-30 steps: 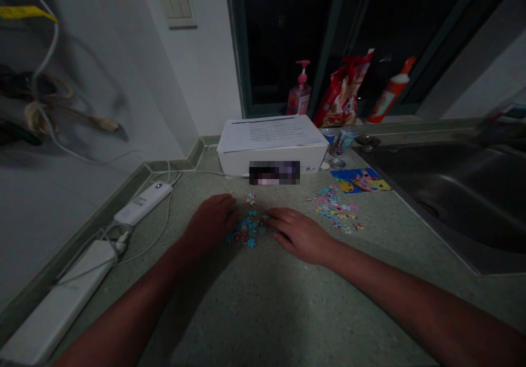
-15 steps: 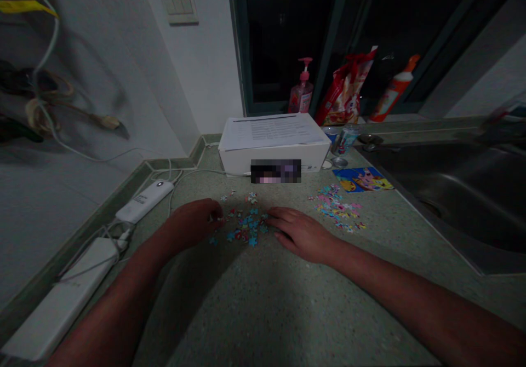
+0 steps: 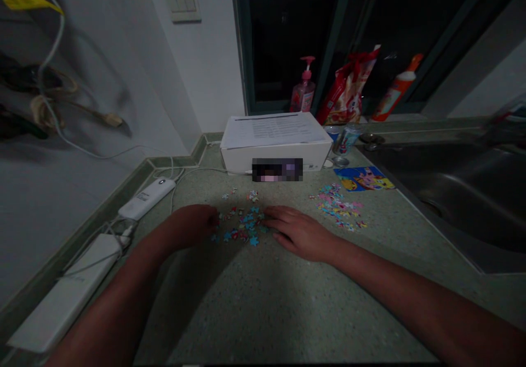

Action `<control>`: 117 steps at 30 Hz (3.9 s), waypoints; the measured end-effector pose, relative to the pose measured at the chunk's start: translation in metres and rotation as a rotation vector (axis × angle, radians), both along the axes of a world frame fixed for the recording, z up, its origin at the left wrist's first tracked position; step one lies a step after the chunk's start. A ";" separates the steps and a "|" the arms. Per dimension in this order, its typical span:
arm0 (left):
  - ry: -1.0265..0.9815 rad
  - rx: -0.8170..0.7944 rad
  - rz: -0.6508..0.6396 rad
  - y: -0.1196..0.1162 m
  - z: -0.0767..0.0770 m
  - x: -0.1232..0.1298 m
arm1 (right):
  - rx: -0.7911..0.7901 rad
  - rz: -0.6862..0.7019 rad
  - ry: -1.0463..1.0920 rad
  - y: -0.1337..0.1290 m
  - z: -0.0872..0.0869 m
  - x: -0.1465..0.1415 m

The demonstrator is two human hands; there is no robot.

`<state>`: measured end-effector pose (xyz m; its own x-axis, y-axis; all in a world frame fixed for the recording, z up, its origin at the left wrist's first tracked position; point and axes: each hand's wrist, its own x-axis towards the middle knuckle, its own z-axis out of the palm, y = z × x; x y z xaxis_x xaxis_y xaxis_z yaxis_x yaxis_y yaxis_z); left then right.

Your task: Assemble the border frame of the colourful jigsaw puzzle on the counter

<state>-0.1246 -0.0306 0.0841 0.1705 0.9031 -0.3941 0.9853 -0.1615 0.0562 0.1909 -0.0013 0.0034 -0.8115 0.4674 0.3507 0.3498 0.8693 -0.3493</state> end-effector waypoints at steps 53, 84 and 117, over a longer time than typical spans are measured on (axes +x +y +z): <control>-0.316 0.415 -0.031 -0.010 -0.063 0.074 | 0.064 0.062 0.006 -0.014 0.003 -0.002; -0.169 0.471 -0.150 0.002 -0.060 0.055 | 0.059 -0.056 -0.038 -0.007 0.000 -0.001; -0.219 0.486 -0.031 0.000 -0.060 0.055 | 0.056 -0.065 -0.030 -0.009 0.001 0.001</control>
<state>-0.0696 -0.0305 0.0245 0.2318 0.9657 0.1167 0.9531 -0.2494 0.1714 0.1918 -0.0099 0.0044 -0.7907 0.4997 0.3537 0.4155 0.8623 -0.2894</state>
